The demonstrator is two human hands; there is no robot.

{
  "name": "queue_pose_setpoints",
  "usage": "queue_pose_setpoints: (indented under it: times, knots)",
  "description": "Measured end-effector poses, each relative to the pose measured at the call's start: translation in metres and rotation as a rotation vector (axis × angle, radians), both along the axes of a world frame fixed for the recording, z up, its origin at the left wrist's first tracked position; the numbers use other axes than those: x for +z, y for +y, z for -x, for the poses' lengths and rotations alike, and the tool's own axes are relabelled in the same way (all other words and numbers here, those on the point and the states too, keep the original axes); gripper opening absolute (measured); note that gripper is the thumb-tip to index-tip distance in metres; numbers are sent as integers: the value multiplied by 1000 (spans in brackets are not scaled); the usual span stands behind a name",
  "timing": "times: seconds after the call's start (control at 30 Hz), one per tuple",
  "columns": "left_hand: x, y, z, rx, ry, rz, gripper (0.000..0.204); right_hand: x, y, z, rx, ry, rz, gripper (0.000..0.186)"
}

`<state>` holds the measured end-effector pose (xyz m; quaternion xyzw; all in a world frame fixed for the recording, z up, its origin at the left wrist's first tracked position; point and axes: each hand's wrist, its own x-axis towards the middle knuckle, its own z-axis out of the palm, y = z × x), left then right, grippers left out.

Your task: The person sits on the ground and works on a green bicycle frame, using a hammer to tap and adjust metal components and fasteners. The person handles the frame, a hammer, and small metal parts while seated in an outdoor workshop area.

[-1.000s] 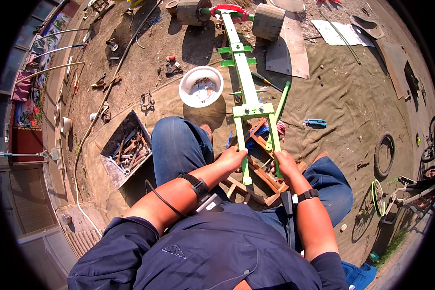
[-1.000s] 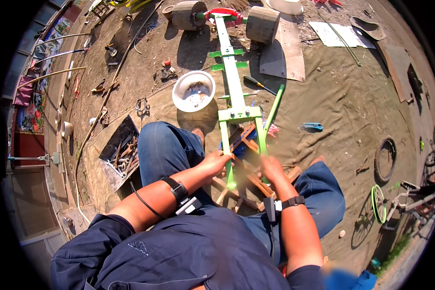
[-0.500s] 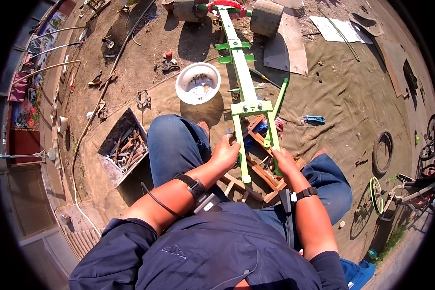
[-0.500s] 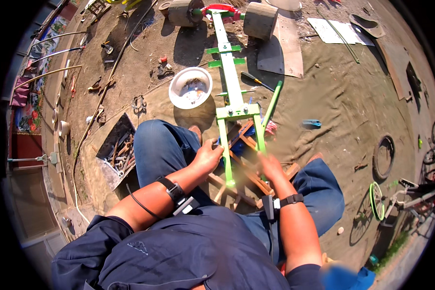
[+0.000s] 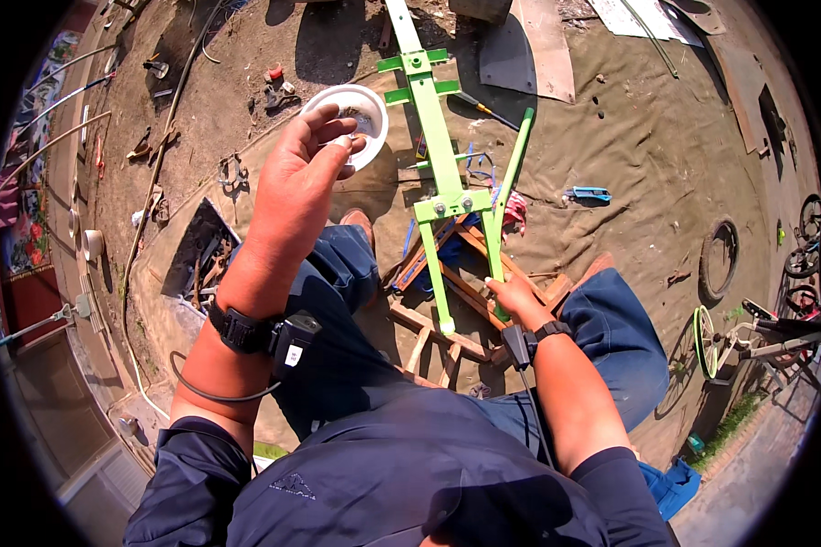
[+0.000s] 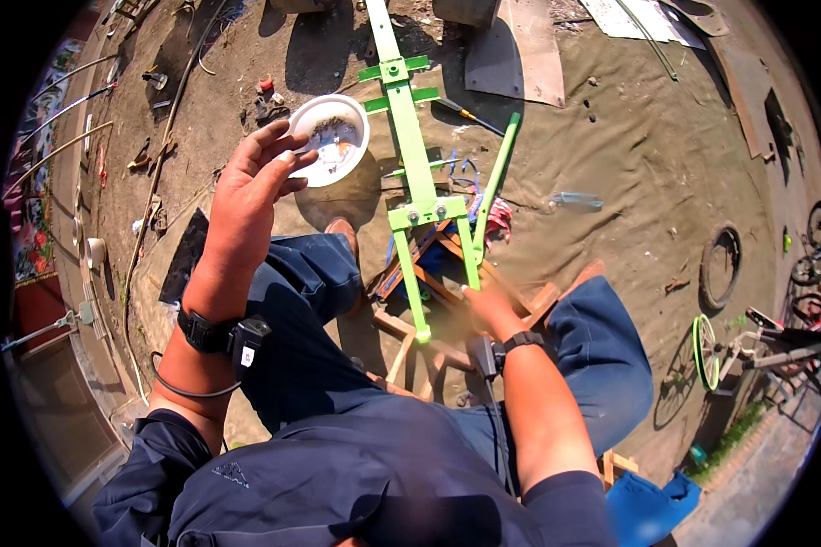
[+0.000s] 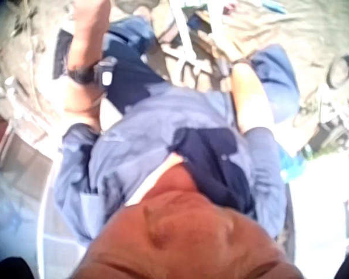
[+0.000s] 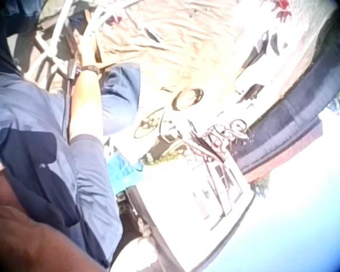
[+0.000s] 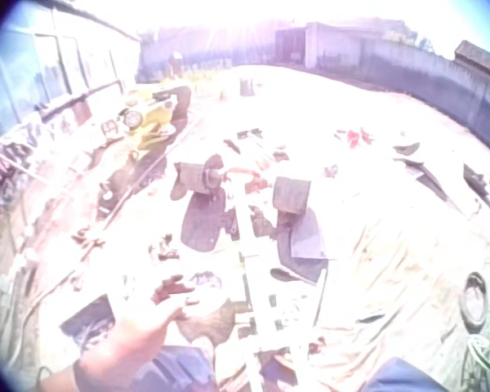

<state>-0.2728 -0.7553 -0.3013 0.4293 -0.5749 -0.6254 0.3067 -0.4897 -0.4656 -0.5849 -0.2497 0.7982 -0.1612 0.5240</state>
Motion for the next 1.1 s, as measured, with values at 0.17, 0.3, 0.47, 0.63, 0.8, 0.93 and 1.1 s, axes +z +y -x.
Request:
queue_pose_setpoints:
  times: [0.17,0.3,0.47,0.63,0.8,0.93,1.1]
  knots:
    - [2,-20,-11,46,-15,-115,44,-17,-5,-9,22,8,-161,31]
    - [-5,-33,-12,38,-43,-171,46,-46,1,-3,65,47,-163,35]
    - [0,-41,-16,123,-53,-210,40,-47,-7,3,44,55,-198,42]
    - [-7,-50,-26,129,-27,-234,38,-60,-1,1,35,79,-58,44]
    - [-7,-50,-38,164,-12,-227,37,-30,-35,-8,74,285,-65,35]
    - [-7,-55,-51,179,6,-218,36,10,-89,-35,71,223,103,25]
    - [-8,-58,-70,202,-55,-219,36,40,-139,-83,354,-161,99,31]
